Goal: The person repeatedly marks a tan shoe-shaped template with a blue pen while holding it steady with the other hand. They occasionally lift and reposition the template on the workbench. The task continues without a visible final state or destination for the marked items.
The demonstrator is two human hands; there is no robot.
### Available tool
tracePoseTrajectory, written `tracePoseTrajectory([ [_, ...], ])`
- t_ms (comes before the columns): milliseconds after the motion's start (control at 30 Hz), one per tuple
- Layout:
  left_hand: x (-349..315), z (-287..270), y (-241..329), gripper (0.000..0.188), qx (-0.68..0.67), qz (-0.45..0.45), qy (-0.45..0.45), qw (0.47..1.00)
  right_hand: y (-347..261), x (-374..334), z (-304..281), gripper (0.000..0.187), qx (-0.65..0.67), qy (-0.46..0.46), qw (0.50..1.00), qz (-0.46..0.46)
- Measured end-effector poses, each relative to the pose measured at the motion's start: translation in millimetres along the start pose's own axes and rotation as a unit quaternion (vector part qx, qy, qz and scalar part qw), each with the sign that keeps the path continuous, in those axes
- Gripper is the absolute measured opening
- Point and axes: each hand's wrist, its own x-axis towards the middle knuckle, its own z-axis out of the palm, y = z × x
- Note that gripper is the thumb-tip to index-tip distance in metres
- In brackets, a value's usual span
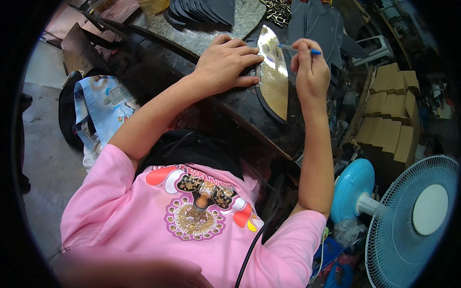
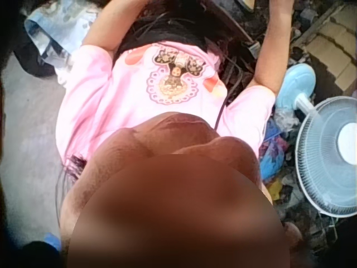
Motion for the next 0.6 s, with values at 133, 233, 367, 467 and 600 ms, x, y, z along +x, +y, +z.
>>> tracePoseTrajectory([
  [133, 0, 2, -2, 0.050, -0.012, 0.004, 0.000, 1.000, -11, -24, -21, 0.031, -0.177, 0.064, 0.980, -0.070],
  [233, -1, 3, -2, 0.050, -0.004, 0.009, 0.012, 1.000, -23, -30, -35, 0.031, -0.016, 0.061, 0.993, -0.097],
  [367, -2, 4, -3, 0.050, -0.004, 0.015, 0.024, 1.000, -32, -37, -35, 0.029, -0.204, 0.018, 0.975, 0.085],
  [467, -2, 3, -3, 0.050, -0.008, 0.018, 0.034, 0.999, -22, -46, -15, 0.036, -0.448, -0.043, 0.891, 0.065],
  [600, -3, 4, -4, 0.059, -0.011, 0.015, 0.021, 1.000, -3, -48, 1, 0.039, -0.447, -0.033, 0.894, 0.028],
])
